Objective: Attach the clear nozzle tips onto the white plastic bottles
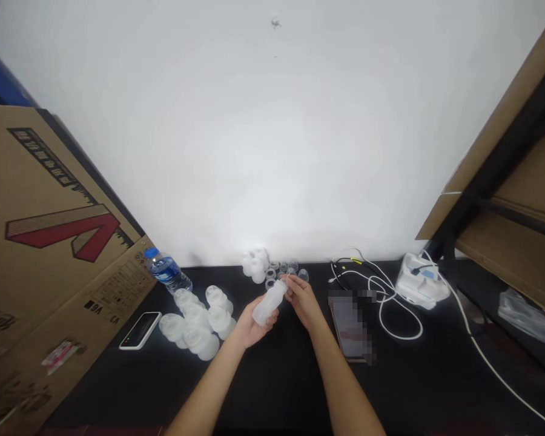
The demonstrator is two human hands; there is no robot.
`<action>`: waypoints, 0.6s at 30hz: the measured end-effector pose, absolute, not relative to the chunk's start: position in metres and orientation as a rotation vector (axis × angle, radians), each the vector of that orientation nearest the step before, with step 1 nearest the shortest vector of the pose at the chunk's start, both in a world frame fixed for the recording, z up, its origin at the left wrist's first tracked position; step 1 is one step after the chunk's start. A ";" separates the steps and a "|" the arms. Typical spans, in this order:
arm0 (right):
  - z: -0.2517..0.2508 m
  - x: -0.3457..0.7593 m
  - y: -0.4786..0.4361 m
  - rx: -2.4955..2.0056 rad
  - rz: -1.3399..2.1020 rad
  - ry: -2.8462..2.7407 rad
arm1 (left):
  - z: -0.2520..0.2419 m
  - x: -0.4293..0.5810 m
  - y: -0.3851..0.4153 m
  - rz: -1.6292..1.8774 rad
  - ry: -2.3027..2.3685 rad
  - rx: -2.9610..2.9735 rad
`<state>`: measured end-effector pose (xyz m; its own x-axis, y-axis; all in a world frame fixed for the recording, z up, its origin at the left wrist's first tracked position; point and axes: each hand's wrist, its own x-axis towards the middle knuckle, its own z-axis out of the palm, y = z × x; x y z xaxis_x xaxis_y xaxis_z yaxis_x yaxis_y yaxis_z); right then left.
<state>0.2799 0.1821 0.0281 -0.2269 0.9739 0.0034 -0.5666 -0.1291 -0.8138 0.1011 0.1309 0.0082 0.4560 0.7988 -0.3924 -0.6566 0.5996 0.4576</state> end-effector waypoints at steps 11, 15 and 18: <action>0.015 0.276 0.188 -0.766 1.462 -0.866 | 0.006 0.114 0.132 1.055 0.864 0.604; 0.016 0.277 0.188 -0.754 1.453 -0.908 | 0.005 0.113 0.132 1.065 0.861 0.616; 0.016 0.277 0.187 -0.761 1.453 -0.902 | 0.004 0.112 0.131 1.072 0.858 0.623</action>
<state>0.2768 0.1873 0.0163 -0.0820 0.9953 0.0511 -0.4869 0.0048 -0.8735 0.1120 0.1314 0.0042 0.2230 0.9300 -0.2923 -0.4892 0.3661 0.7916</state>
